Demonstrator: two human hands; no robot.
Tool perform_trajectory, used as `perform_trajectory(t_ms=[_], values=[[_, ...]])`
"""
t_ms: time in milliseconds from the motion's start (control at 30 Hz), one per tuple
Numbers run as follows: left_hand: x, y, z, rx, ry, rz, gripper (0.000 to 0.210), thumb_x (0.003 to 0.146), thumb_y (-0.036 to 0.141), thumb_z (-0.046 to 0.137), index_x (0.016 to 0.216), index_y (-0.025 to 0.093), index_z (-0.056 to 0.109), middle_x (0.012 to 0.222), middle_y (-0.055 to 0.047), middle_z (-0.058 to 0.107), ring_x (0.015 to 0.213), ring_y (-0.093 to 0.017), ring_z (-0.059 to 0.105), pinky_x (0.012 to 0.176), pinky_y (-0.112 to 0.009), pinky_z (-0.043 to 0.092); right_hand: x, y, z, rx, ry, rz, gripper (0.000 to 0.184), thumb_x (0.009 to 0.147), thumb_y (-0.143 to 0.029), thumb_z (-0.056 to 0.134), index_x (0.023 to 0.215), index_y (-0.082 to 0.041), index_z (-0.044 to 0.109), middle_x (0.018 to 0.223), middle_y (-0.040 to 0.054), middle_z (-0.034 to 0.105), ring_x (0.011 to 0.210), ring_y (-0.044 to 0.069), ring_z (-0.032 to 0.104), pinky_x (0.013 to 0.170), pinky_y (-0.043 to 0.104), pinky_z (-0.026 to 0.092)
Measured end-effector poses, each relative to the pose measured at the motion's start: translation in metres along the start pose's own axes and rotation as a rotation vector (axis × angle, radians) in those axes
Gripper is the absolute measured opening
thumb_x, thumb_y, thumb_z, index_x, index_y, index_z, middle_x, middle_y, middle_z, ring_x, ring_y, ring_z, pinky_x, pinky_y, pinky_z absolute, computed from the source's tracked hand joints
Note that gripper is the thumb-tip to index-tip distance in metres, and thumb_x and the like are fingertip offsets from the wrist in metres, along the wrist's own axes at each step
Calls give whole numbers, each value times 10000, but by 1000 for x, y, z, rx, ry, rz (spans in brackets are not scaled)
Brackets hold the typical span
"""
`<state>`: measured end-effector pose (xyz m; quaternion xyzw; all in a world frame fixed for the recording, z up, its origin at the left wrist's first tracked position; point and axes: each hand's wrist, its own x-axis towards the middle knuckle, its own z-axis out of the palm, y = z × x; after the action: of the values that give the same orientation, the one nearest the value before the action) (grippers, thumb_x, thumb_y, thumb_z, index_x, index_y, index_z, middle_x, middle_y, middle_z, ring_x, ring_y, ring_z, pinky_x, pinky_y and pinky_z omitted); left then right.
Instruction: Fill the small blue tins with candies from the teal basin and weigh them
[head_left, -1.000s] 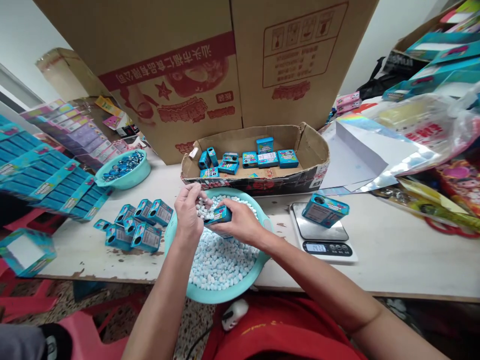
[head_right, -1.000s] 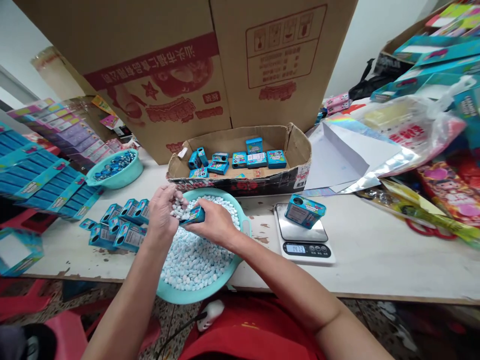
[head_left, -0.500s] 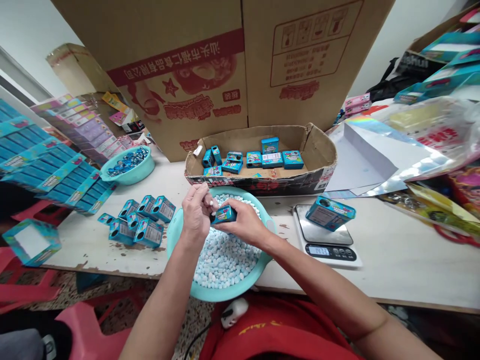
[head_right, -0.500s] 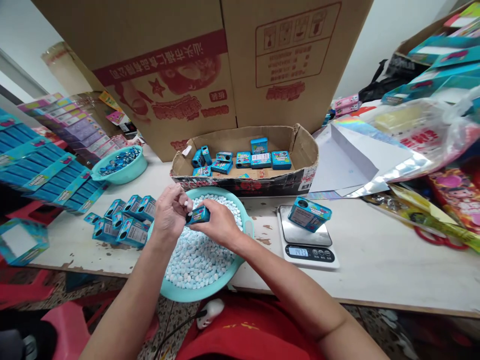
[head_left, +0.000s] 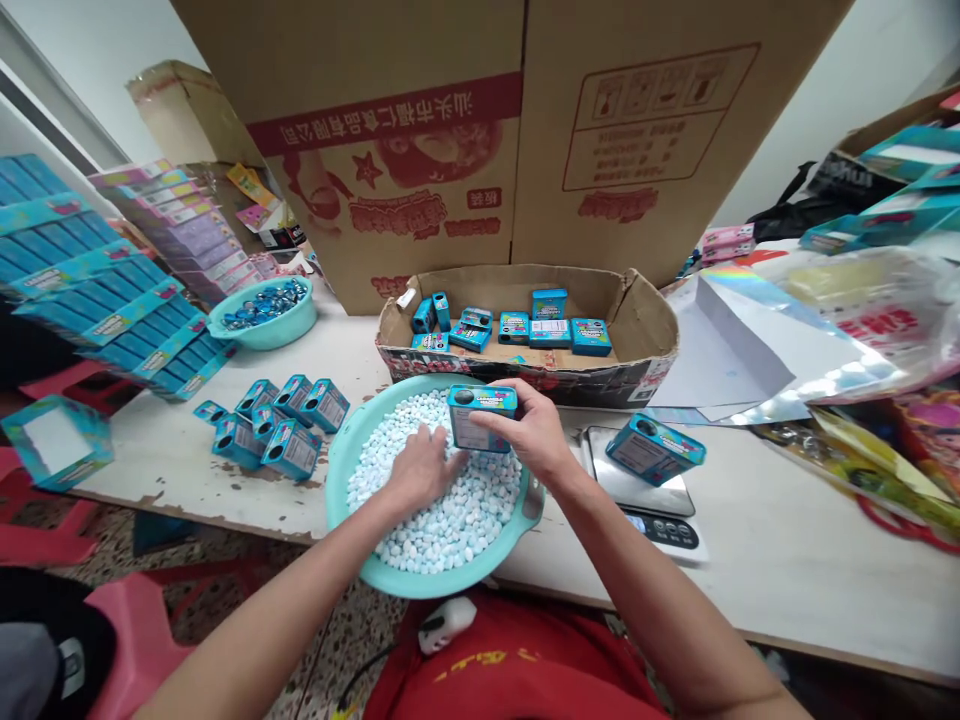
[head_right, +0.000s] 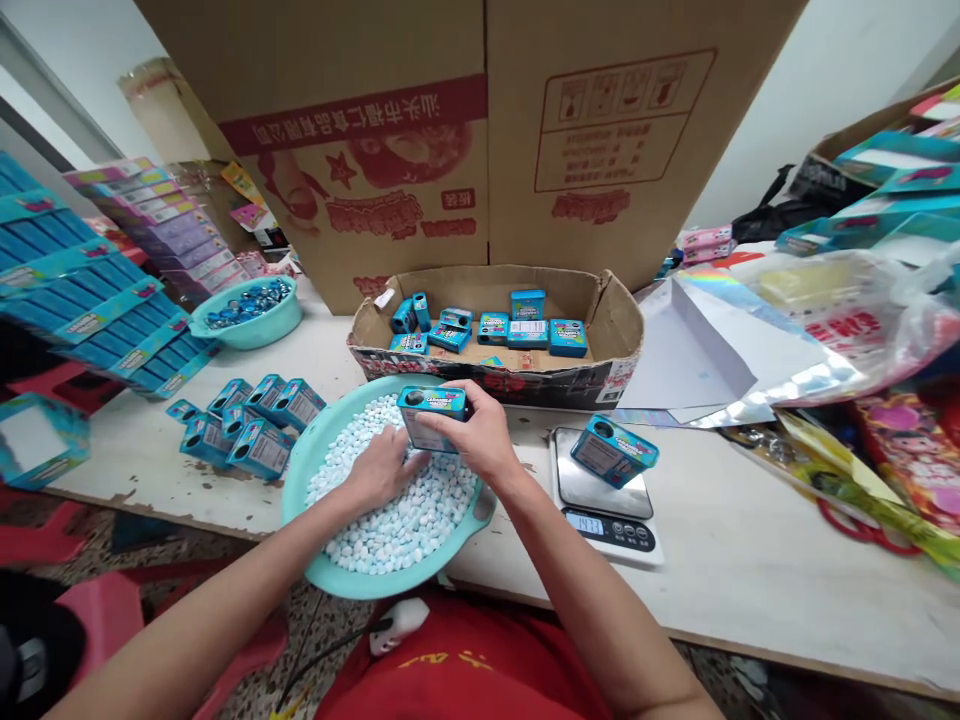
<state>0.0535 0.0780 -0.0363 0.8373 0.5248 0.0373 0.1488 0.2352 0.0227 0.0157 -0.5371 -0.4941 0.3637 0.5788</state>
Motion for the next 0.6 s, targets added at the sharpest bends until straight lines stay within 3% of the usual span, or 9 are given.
perform_trajectory(t_ms=[100,167,300,400,500,600], values=[[-7,6,-1,-144,11,-1,358,837,513,460,995,215,581,988,-121,606,915,-288,578,738,-362,418,0,0,-1,-81,-8,3,418,596,-439,795,898,-199,633,778,-5,640,712,182,580,661,291,456],[-7,3,-6,-362,24,-36,254,807,455,534,850,212,594,835,-74,612,813,-234,587,674,-310,418,-2,0,-3,-109,-19,-2,419,605,-452,789,904,-201,636,786,-2,646,724,186,585,663,292,455],[-6,-1,-28,-1117,-9,-291,244,730,403,639,751,188,526,607,15,489,482,-96,449,423,-191,287,-6,-2,-7,-166,-14,-37,404,618,-430,790,916,-201,641,802,-2,653,747,187,593,679,288,449],[-7,10,-55,-1667,-32,-338,259,672,318,685,763,179,486,604,37,474,422,-54,394,349,-145,181,-8,-5,-4,-226,-32,-90,365,642,-397,787,915,-204,643,833,0,650,773,182,592,700,283,441],[-4,28,-78,-1920,155,-275,243,638,251,682,735,167,475,632,22,520,492,-73,497,370,-138,294,-10,-9,9,-327,-60,-154,337,664,-363,784,926,-208,641,883,11,646,811,185,587,718,280,429],[1,40,-84,-1916,370,-198,262,629,235,704,773,181,492,673,26,575,626,-129,611,525,-208,472,-10,-11,25,-442,-120,-190,314,647,-333,802,883,-201,642,886,16,641,821,190,582,722,277,414]])
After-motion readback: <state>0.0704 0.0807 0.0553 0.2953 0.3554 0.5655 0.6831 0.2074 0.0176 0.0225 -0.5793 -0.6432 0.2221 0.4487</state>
